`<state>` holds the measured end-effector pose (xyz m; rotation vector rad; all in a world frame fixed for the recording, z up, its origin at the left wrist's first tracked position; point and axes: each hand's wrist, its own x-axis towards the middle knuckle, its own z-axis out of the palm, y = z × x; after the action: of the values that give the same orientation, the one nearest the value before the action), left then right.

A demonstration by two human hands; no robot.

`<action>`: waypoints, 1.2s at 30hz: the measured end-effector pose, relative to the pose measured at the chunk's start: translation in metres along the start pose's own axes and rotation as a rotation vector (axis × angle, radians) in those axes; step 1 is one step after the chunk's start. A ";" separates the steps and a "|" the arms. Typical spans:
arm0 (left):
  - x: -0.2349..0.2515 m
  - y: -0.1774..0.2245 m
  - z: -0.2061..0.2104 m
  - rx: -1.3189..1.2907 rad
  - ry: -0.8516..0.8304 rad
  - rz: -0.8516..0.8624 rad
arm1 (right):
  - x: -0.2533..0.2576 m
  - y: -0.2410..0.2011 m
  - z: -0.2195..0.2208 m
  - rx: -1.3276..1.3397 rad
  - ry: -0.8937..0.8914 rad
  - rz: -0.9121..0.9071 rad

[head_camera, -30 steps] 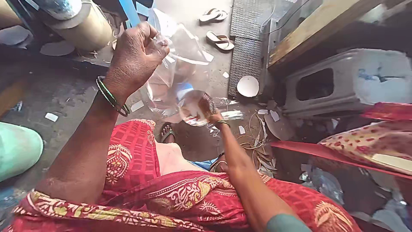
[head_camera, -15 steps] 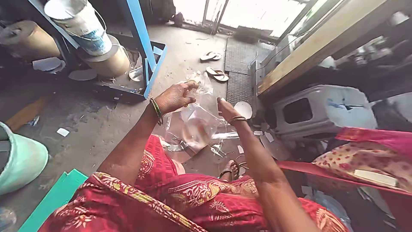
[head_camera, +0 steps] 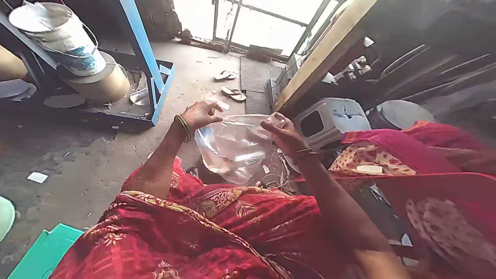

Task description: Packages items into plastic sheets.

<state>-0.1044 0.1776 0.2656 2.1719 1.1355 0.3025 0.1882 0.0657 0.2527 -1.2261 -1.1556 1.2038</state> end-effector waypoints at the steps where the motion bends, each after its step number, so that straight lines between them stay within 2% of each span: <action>1: -0.002 0.002 0.005 0.021 -0.034 -0.022 | -0.003 0.006 0.003 -0.022 -0.013 -0.015; 3: -0.004 0.007 0.014 0.092 -0.054 -0.019 | -0.006 0.008 0.014 -0.066 -0.068 -0.066; 4: -0.005 0.011 0.020 0.090 -0.035 0.034 | -0.008 0.005 0.019 -0.088 -0.103 -0.084; 8: -0.002 0.040 0.031 -0.150 0.040 0.353 | -0.004 -0.012 0.028 -0.273 -0.224 -0.268; 10: -0.005 0.051 0.033 -0.245 -0.069 0.337 | -0.003 -0.017 0.026 -0.426 -0.275 -0.411; 12: -0.006 0.057 0.039 -0.356 -0.192 0.252 | -0.005 -0.025 0.024 -0.472 -0.238 -0.463; 14: 0.001 0.051 0.045 -0.389 -0.191 0.214 | -0.007 -0.032 0.020 -0.438 -0.123 -0.424; 17: 0.006 0.048 0.049 -0.554 0.010 0.142 | -0.010 -0.033 0.006 -0.340 -0.023 -0.201; 19: 0.009 0.044 0.048 -0.659 0.108 0.142 | -0.010 -0.029 -0.001 -0.244 -0.041 0.015; 21: 0.008 0.043 0.047 -0.714 0.154 0.125 | -0.018 -0.033 0.001 -0.205 -0.115 0.098; 23: 0.007 0.043 0.047 -0.805 0.190 0.130 | -0.018 -0.033 0.004 -0.209 -0.129 0.044; 26: 0.006 0.040 0.041 -1.026 0.200 0.200 | -0.005 -0.023 -0.008 -0.252 -0.119 -0.138; 28: 0.002 0.035 0.028 -1.080 0.118 0.213 | -0.012 -0.044 -0.007 -0.379 -0.074 -0.100; 29: 0.000 0.032 0.023 -1.056 0.073 0.202 | -0.025 -0.070 0.002 -0.469 -0.063 0.006; 31: -0.002 0.023 0.015 -0.995 0.027 0.176 | -0.041 -0.080 0.001 -0.512 -0.078 -0.053; 33: -0.002 0.015 0.009 -0.920 0.047 0.168 | -0.044 -0.076 0.000 -0.504 -0.084 -0.106; 35: -0.002 0.007 0.006 -0.832 0.119 0.155 | -0.037 -0.067 0.001 -0.563 -0.039 -0.064; 36: -0.002 0.002 0.004 -0.783 0.146 0.138 | -0.026 -0.039 -0.010 -0.573 -0.015 -0.217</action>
<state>-0.1019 0.1735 0.2640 1.5394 0.7540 0.8243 0.1983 0.0400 0.2921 -1.4580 -1.6676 0.7378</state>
